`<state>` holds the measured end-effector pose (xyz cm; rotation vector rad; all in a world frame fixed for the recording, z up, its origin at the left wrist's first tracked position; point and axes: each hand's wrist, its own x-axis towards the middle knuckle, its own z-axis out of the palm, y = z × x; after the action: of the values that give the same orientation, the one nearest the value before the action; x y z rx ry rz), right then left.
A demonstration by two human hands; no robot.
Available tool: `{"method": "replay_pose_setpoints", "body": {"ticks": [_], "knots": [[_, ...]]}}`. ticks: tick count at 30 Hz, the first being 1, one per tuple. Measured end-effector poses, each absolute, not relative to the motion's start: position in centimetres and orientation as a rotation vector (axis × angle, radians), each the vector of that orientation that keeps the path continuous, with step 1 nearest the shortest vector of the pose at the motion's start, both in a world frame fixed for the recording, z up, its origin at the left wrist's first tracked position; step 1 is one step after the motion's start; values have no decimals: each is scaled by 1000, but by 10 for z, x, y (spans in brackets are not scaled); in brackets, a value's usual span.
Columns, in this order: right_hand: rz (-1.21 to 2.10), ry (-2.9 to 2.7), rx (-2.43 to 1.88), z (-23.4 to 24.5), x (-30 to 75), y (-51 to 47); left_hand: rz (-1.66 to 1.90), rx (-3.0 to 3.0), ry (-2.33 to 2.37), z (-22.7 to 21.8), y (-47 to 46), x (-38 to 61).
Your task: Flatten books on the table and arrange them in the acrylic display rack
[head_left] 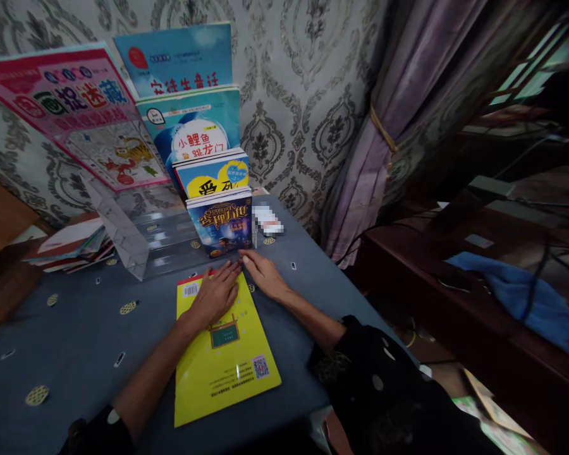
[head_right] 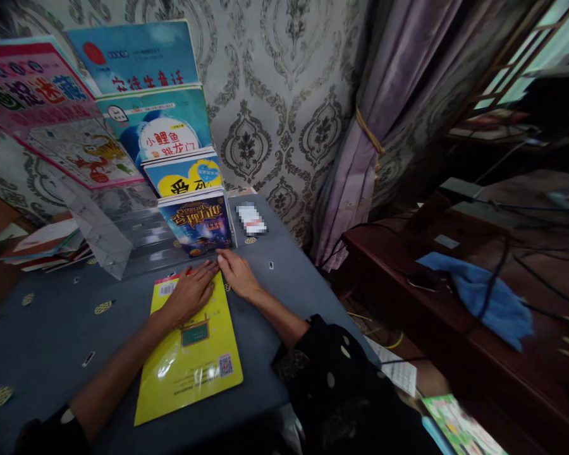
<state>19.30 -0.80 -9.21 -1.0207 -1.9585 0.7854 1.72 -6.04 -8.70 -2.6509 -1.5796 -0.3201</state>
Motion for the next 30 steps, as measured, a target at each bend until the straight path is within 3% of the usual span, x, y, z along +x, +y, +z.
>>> {"method": "replay_pose_setpoints", "body": {"ticks": [30], "knots": [[801, -2006, -1021, -94, 191, -6, -352, -2336, -1869, -84, -111, -55]]}}
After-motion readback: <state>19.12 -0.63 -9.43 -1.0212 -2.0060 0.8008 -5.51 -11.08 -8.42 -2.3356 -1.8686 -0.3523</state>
